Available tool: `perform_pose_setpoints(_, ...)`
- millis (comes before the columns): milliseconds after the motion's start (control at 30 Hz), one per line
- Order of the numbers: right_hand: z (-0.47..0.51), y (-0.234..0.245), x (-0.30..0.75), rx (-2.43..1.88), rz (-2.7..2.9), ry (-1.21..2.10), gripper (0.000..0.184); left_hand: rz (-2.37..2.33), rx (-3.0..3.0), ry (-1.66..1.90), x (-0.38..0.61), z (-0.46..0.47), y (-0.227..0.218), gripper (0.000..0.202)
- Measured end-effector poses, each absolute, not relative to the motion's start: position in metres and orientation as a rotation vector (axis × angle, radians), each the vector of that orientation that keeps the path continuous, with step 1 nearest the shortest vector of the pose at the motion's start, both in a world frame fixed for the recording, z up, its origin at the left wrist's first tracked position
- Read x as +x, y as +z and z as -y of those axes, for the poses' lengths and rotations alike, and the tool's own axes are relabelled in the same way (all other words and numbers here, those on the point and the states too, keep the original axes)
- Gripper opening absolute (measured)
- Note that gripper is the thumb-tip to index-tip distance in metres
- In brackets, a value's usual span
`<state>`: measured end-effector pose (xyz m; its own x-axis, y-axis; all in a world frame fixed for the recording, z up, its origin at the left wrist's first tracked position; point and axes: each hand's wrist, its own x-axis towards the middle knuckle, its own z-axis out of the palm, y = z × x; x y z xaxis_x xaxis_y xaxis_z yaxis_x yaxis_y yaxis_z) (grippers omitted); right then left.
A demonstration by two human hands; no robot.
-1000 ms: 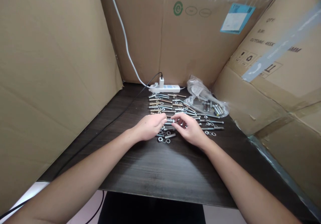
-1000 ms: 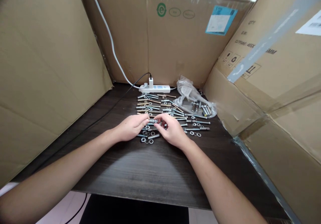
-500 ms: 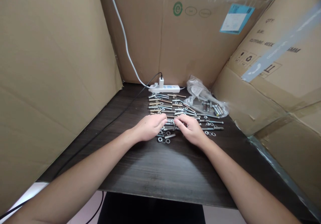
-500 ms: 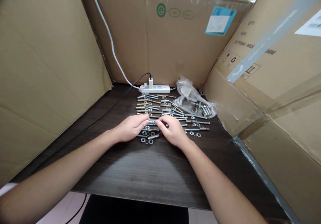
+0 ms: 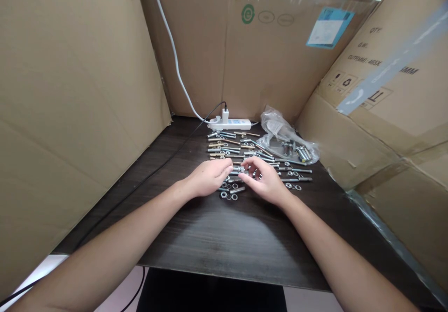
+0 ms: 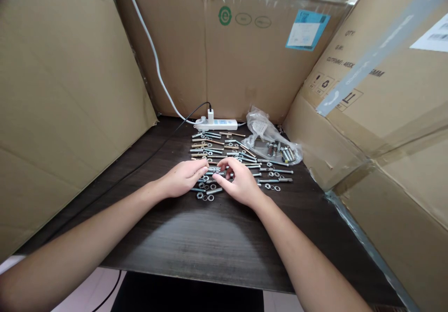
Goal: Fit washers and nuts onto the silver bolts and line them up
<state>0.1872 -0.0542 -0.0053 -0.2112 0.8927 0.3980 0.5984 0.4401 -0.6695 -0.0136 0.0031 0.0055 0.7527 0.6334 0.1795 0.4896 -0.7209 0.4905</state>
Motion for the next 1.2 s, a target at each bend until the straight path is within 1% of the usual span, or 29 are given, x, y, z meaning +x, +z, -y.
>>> perform_pose_setpoints(67, 0.0538, -0.0047, 0.1879, -1.256, 1.949, 0.47, 0.015, -0.843, 2.532, 0.479, -0.0133, -0.0019, 0.0064, 0.027)
perform_pose_setpoints(167, 0.0532, -0.0048, 0.1882, -1.262, 1.982, 0.448, 0.023, -0.835, 2.535, 0.487, -0.0129, -0.0013, 0.0071, 0.028)
perform_pose_setpoints(300, 0.0541, -0.0052, 0.1865, -1.272, 1.957, 0.454, 0.013, -0.852, 2.529, 0.485, -0.0135, -0.0027, 0.0062, 0.027)
perform_pose_setpoints(567, 0.0563, -0.0053, 0.1848, -1.246, 1.916, 0.472, 0.02, -0.855, 2.526, 0.485, -0.0134, -0.0026, 0.0066, 0.026)
perform_pose_setpoints(667, 0.0551, -0.0049, 0.186, -1.258, 1.933, 0.454, 0.015, -0.839, 2.533, 0.484, -0.013, -0.0019, 0.007, 0.026)
perform_pose_setpoints(767, 0.0541, -0.005, 0.1866, -1.266, 1.964, 0.429, 0.019, -0.836, 2.542, 0.48, -0.0132, -0.0019, 0.0072, 0.027)
perform_pose_setpoints(933, 0.0555, -0.0052, 0.1848, -1.239, 1.941, 0.428, 0.012, -0.845, 2.521, 0.487, -0.0136, -0.002, 0.008, 0.026)
perform_pose_setpoints(1133, 0.0566, -0.0055, 0.1845, -1.242, 1.925, 0.447, 0.019, -0.842, 2.504, 0.501, -0.0132, -0.0016, 0.0076, 0.026)
perform_pose_setpoints(1200, 0.0558, -0.0054, 0.1857, -1.26, 1.919, 0.472, 0.018, -0.842, 2.509, 0.497, -0.0134, -0.0016, 0.0075, 0.026)
